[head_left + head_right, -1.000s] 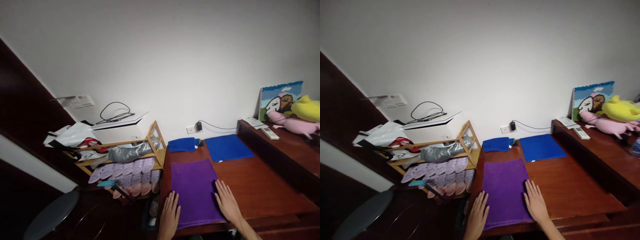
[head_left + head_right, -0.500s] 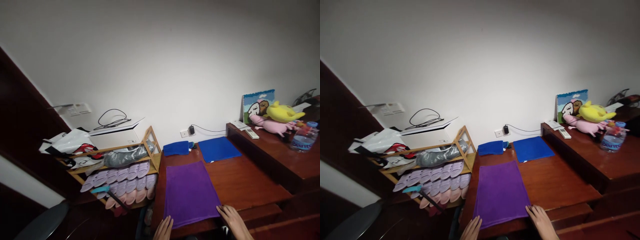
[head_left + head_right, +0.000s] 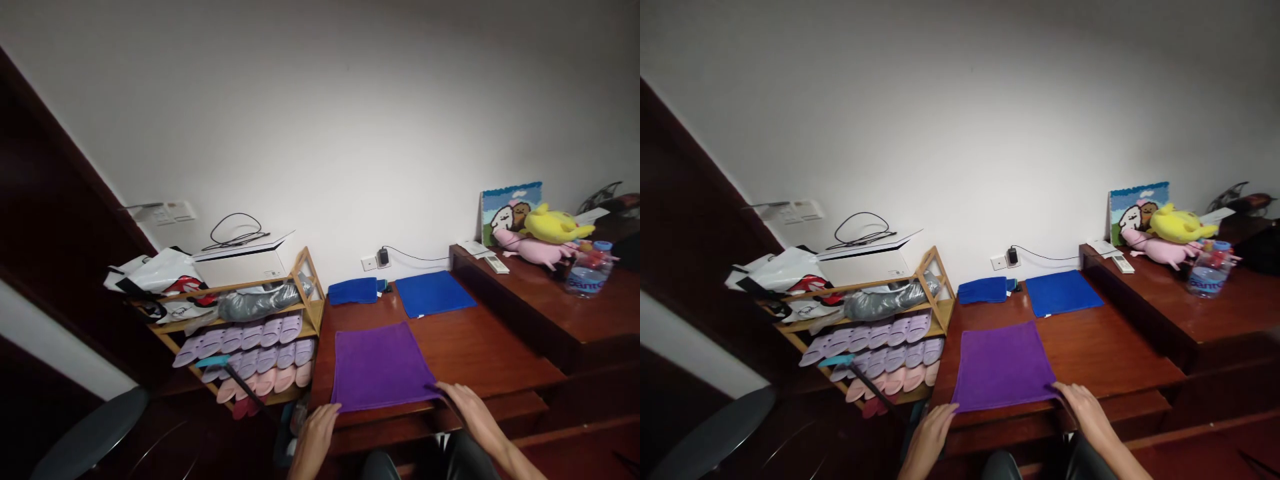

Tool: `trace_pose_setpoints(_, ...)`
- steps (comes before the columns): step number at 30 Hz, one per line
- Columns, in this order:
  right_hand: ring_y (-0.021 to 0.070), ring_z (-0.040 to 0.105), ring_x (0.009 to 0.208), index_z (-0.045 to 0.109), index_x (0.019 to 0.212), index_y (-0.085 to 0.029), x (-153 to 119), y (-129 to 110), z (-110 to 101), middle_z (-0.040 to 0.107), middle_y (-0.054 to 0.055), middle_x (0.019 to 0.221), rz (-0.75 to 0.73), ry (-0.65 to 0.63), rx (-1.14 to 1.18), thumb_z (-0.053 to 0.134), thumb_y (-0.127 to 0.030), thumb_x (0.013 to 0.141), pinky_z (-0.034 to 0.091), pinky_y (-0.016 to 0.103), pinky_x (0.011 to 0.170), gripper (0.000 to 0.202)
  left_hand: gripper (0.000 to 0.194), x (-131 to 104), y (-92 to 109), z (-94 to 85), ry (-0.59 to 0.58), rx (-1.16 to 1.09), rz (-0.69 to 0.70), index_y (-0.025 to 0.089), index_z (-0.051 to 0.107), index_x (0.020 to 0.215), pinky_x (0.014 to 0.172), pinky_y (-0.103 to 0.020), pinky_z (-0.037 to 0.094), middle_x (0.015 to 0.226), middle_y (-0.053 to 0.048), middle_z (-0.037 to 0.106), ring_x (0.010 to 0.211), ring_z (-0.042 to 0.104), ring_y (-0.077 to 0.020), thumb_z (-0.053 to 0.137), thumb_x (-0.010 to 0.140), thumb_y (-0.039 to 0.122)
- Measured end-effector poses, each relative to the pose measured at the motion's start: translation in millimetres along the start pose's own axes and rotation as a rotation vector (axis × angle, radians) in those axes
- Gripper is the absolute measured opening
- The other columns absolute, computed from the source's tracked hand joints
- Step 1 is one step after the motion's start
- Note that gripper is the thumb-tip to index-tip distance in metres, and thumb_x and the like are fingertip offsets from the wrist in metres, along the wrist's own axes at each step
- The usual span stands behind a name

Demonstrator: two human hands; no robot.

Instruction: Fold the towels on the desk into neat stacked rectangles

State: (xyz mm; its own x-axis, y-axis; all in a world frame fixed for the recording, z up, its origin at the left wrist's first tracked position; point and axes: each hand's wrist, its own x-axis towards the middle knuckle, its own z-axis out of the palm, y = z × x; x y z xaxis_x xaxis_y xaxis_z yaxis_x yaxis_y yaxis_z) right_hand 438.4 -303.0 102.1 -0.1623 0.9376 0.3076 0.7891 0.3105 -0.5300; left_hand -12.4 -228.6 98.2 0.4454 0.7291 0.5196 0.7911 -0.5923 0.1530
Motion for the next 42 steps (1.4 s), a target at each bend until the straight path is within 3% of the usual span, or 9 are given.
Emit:
trace_pose_setpoints(4,0.0221,0.074,0.091,0.074,0.107,-0.028,13,-14,-43,0.078,0.005,0.101,-0.064,0.169,0.065,0.047,-0.041,0.105,0.058,0.034,0.085,0.029,0.034,52,15,-53.8,-0.124,-0.155,-0.056,0.032,0.076,0.115,0.095,-0.033,0.062,0.111,-0.001,0.080,0.103,0.075,-0.0196,0.043,0.106,0.033)
trace_pose_setpoints(11,0.0221,0.076,0.095,0.076,0.107,-0.026,32,-32,-138,0.079,0.006,0.104,-0.171,0.329,0.103,0.057,-0.046,0.101,0.061,0.032,0.087,0.028,0.027,141,52,-146.8,-0.218,-0.316,-0.035,0.030,0.076,0.113,0.103,-0.034,0.054,0.117,-0.001,0.077,0.110,0.071,-0.0207,0.051,0.103,0.034)
trace_pose_setpoints(16,0.0184,0.074,0.070,0.078,0.105,-0.025,40,-59,-209,0.080,0.006,0.097,-0.121,0.366,0.175,0.062,-0.054,0.096,0.062,0.029,0.073,0.034,0.028,193,77,-191.5,-0.180,-0.360,0.050,0.028,0.076,0.112,0.100,-0.032,0.054,0.115,-0.003,0.077,0.108,0.071,-0.0205,0.052,0.102,0.038)
trace_pose_setpoints(20,0.0168,0.071,0.062,0.078,0.107,-0.024,37,-72,-249,0.079,0.004,0.085,-0.001,0.353,0.299,0.067,-0.057,0.091,0.059,0.027,0.064,0.038,0.028,224,94,-208.6,-0.167,-0.382,0.100,0.027,0.077,0.110,0.100,-0.033,0.055,0.113,-0.003,0.078,0.104,0.072,-0.0207,0.054,0.101,0.041)
trace_pose_setpoints(24,0.0196,0.073,0.070,0.078,0.107,-0.023,44,-57,-267,0.079,0.003,0.077,0.122,0.335,0.343,0.068,-0.060,0.090,0.059,0.028,0.072,0.042,0.030,256,101,-192.2,-0.210,-0.419,0.112,0.026,0.077,0.109,0.099,-0.034,0.055,0.112,-0.003,0.079,0.103,0.072,-0.0214,0.056,0.099,0.046)
trace_pose_setpoints(28,0.0230,0.076,0.080,0.077,0.105,-0.024,81,-7,-274,0.081,0.005,0.089,0.182,0.341,0.325,0.067,-0.062,0.087,0.059,0.031,0.077,0.044,0.031,308,101,-144.6,-0.263,-0.465,0.122,0.025,0.078,0.108,0.100,-0.035,0.055,0.114,-0.003,0.079,0.107,0.072,-0.0229,0.057,0.098,0.047)
trace_pose_setpoints(32,0.0248,0.076,0.084,0.076,0.099,-0.023,152,59,-286,0.081,0.006,0.094,0.190,0.424,0.278,0.066,-0.059,0.084,0.059,0.035,0.081,0.040,0.031,387,102,-91.1,-0.244,-0.466,0.140,0.024,0.077,0.108,0.098,-0.037,0.056,0.112,-0.004,0.080,0.103,0.073,-0.0249,0.056,0.098,0.044)
trace_pose_setpoints(37,0.0237,0.076,0.084,0.075,0.096,-0.022,259,132,-311,0.081,0.006,0.091,0.217,0.576,0.222,0.065,-0.047,0.086,0.059,0.037,0.085,0.029,0.026,486,106,-38.5,-0.021,-0.408,0.204,0.023,0.075,0.108,0.098,-0.037,0.055,0.110,-0.006,0.079,0.104,0.072,-0.0239,0.053,0.100,0.034)
trace_pose_setpoints(42,0.0226,0.076,0.087,0.074,0.101,-0.021,321,186,-318,0.080,0.008,0.099,0.223,0.662,0.197,0.060,-0.042,0.089,0.058,0.038,0.088,0.028,0.024,529,109,3.3,0.108,-0.342,0.209,0.022,0.073,0.108,0.101,-0.039,0.052,0.109,-0.007,0.077,0.107,0.069,-0.0239,0.051,0.101,0.027)
